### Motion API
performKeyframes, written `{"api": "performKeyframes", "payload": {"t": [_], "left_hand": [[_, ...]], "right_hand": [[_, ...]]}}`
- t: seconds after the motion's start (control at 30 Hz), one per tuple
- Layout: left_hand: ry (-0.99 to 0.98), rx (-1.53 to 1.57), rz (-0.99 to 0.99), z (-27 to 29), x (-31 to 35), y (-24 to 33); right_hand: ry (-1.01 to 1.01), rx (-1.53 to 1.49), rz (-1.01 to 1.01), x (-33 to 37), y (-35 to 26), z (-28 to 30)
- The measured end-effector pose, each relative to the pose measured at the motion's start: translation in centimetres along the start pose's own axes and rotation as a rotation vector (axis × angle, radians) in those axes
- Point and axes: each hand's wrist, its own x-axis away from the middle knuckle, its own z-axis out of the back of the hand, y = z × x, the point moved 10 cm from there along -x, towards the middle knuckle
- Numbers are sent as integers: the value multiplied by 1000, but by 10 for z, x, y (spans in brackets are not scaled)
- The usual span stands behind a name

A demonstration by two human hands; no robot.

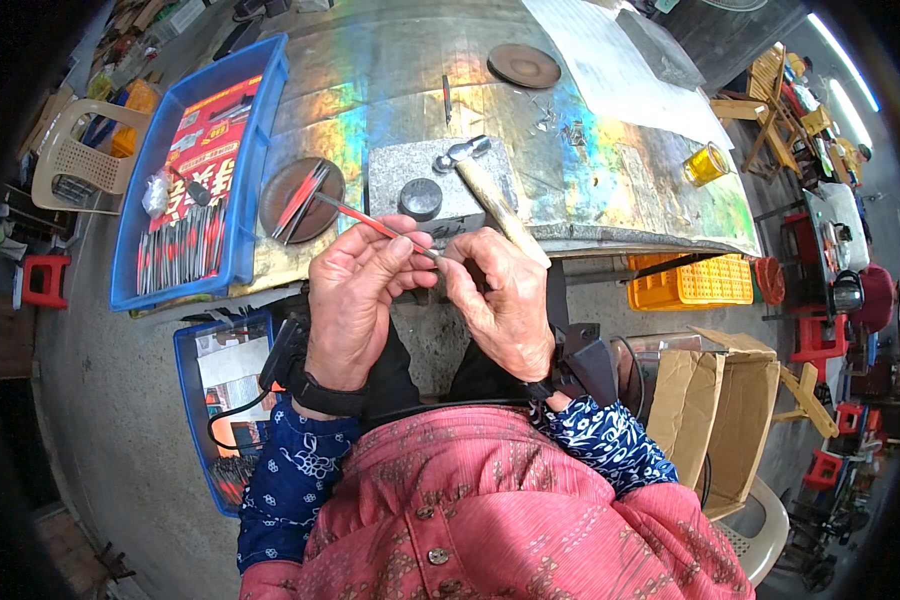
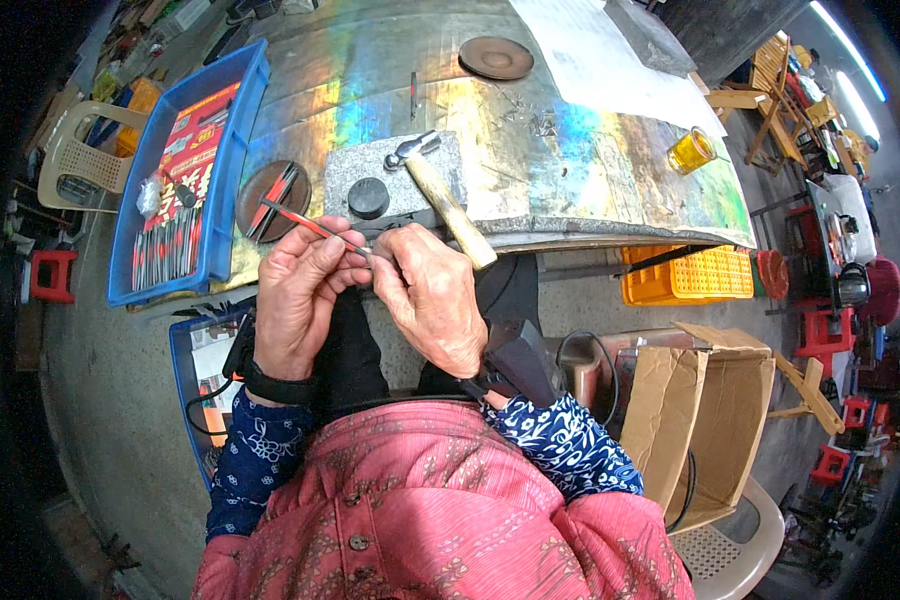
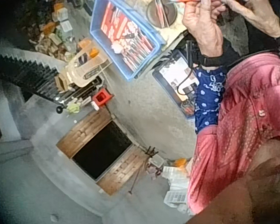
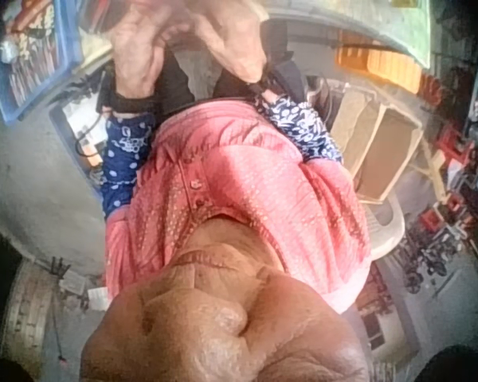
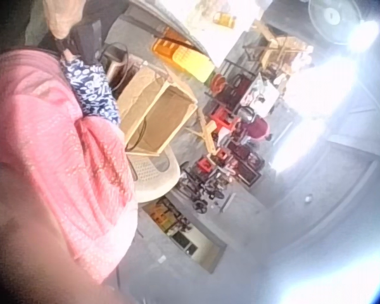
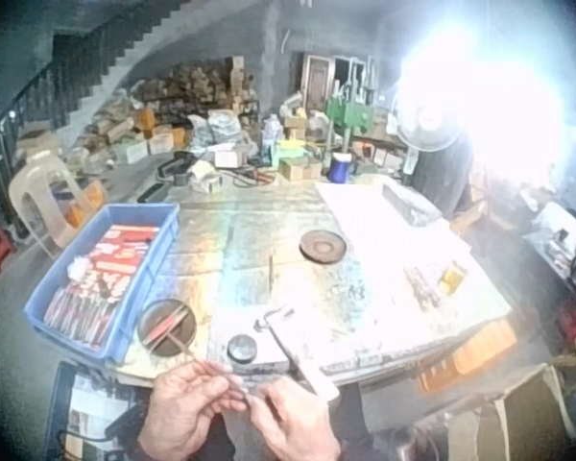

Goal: The person repeatedly picks up small metal rods from a blue tray, places each on a metal block, and strikes it with a hammer. After each strike, the rod is returned to the tray. The cycle continues throughout the clip.

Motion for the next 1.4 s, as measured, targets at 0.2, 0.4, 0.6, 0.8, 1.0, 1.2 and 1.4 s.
{"api": "performKeyframes", "payload": {"t": [0.2, 0.4, 0.6, 0.8, 1.0, 1.2, 1.4], "left_hand": [[83, -66, -27, 7, 1, 7], [45, -65, -42, 4, -5, 6], [-4, -105, -80, 3, -23, 14], [-4, -427, -263, 0, -46, 35], [19, -614, -328, -4, -52, 36], [45, -605, -343, -4, -51, 36], [86, -625, -340, -4, -50, 37]], "right_hand": [[18, -80, -61, -2, 8, -9], [11, -62, -109, -3, 16, -10], [56, 97, -8, -9, 14, 9], [61, 506, 72, -11, 16, 32], [-45, 545, -53, -6, 44, 28], [-68, 497, -149, 0, 56, 25], [-84, 496, -175, 0, 58, 23]]}}
